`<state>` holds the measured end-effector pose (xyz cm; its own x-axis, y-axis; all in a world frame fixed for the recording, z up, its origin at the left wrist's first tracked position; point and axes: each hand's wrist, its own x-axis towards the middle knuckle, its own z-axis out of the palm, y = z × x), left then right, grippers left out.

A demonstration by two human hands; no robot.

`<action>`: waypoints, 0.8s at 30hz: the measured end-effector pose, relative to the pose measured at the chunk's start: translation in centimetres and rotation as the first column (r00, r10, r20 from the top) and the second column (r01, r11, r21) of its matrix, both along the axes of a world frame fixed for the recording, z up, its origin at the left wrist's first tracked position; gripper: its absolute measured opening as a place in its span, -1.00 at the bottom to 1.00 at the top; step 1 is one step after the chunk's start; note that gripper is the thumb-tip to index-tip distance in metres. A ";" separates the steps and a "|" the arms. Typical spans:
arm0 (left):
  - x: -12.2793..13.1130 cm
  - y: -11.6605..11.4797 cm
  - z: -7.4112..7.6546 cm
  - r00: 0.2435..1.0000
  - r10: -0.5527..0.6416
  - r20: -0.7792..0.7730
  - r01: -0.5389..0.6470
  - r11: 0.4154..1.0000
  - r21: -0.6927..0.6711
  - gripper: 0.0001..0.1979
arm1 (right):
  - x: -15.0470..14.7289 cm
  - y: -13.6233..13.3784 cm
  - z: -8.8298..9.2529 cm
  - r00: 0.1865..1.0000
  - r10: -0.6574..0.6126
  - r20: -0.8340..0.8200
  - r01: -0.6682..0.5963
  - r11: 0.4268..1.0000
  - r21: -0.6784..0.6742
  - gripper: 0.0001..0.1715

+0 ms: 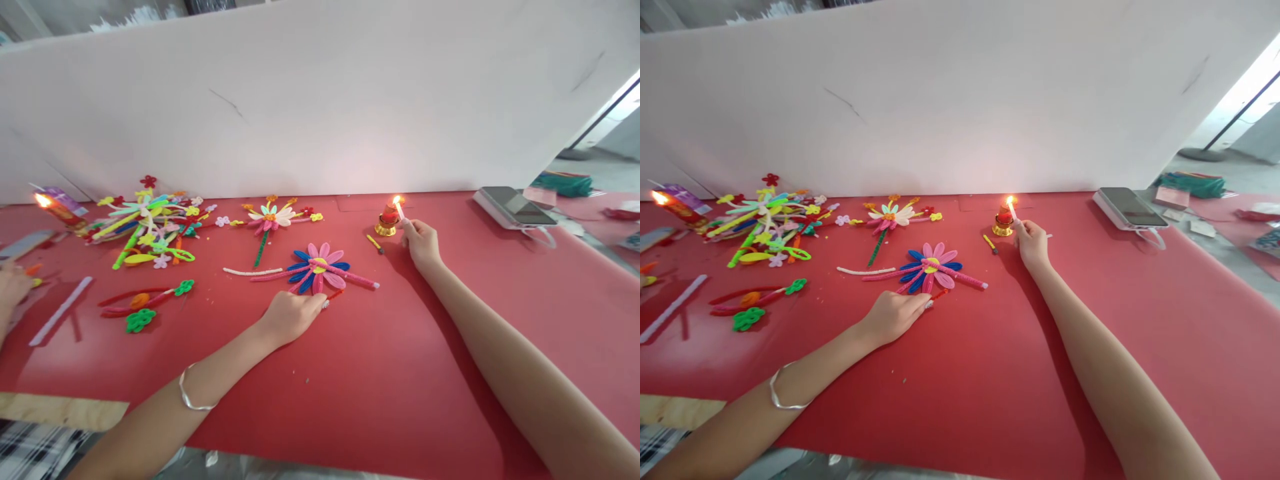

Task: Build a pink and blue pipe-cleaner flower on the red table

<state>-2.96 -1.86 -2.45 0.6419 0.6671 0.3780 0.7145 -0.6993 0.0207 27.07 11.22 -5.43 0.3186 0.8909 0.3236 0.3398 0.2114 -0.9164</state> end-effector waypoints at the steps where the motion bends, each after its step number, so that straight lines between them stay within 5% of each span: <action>1: 0.0 0.0 0.0 1.000 -0.002 -0.002 0.002 1.000 -0.006 -0.68 | 0.0 0.0 0.1 1.000 0.001 -0.009 -0.001 1.000 -0.003 -0.54; 24: 0.0 0.1 -0.2 1.000 -0.004 -0.009 0.004 1.000 -0.023 -0.72 | -0.5 -0.5 0.7 0.998 -0.034 -0.060 0.032 0.999 -0.033 -0.65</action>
<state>-3.00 -1.80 -2.67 0.6482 0.6727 0.3569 0.7118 -0.7018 0.0300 26.57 10.77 -4.75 0.3664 0.8891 0.2742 0.2899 0.1709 -0.9417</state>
